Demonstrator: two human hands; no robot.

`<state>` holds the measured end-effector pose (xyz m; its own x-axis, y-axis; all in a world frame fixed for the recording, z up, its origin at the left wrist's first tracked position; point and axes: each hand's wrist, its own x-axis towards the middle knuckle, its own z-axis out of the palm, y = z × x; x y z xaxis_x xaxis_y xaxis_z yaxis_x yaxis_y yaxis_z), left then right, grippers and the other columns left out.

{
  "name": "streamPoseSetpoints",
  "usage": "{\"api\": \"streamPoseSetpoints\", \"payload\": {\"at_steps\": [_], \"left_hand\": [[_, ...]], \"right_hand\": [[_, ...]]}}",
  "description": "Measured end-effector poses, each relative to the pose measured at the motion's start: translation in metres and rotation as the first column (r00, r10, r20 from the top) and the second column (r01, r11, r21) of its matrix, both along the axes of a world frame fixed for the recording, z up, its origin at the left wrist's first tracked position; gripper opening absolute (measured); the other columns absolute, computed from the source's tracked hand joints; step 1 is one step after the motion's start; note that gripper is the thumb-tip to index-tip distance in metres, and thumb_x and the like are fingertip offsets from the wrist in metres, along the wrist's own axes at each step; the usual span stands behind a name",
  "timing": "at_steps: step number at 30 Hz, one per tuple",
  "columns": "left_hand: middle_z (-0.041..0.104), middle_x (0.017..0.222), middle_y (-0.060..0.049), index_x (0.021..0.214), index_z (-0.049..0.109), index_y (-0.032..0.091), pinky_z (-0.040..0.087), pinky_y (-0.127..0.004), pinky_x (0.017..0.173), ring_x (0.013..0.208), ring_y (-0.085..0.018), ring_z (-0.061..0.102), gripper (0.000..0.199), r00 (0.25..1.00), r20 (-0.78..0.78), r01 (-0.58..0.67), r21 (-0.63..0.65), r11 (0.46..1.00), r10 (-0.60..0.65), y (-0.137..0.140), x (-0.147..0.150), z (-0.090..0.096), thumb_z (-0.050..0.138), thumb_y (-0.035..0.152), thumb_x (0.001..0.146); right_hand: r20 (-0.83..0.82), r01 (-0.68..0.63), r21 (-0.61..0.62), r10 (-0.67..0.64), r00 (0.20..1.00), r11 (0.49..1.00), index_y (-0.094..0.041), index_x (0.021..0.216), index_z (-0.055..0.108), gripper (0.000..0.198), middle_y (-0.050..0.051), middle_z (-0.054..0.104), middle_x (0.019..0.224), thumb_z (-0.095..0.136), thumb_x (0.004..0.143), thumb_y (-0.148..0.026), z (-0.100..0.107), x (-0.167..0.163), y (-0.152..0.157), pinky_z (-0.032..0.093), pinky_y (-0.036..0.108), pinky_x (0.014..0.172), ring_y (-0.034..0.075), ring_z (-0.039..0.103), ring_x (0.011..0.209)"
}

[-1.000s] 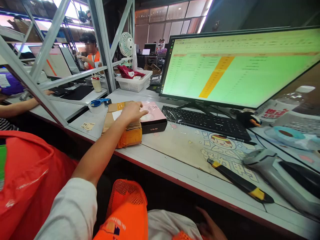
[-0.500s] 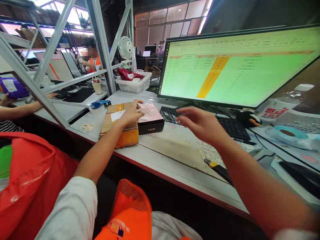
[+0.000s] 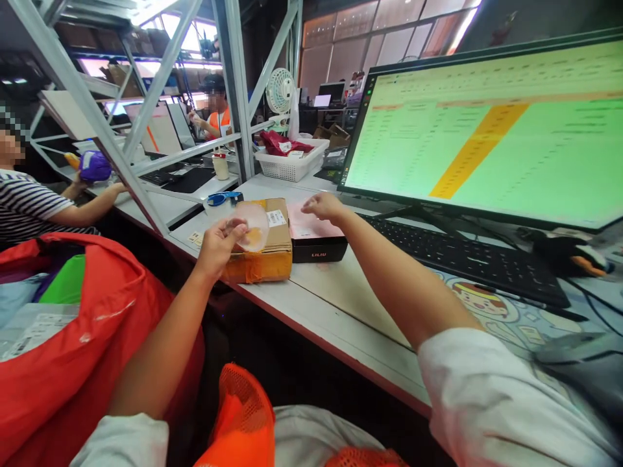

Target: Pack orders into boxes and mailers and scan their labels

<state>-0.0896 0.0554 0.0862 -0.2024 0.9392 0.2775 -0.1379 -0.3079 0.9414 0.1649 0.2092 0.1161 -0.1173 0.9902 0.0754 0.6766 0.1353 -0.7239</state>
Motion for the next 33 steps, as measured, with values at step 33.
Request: {"api": "streamPoseSetpoints", "payload": {"at_steps": [33], "left_hand": [[0.064, 0.084, 0.001, 0.092, 0.069, 0.022, 0.05, -0.024, 0.07, 0.073, -0.013, 0.06, 0.042, 0.998, -0.035, 0.053, 0.125, 0.991, -0.049, -0.042, 0.048, -0.017, 0.087, 0.058, 0.08]], "right_hand": [[0.644, -0.394, 0.49, -0.019, 0.764, 0.777, -0.02, 0.125, 0.075, 0.036, 0.015, 0.073, 0.133, 0.049, 0.1, -0.022, -0.079, 0.071, -0.12, 0.052, 0.037, 0.082, 0.031, 0.065, 0.122]]}}
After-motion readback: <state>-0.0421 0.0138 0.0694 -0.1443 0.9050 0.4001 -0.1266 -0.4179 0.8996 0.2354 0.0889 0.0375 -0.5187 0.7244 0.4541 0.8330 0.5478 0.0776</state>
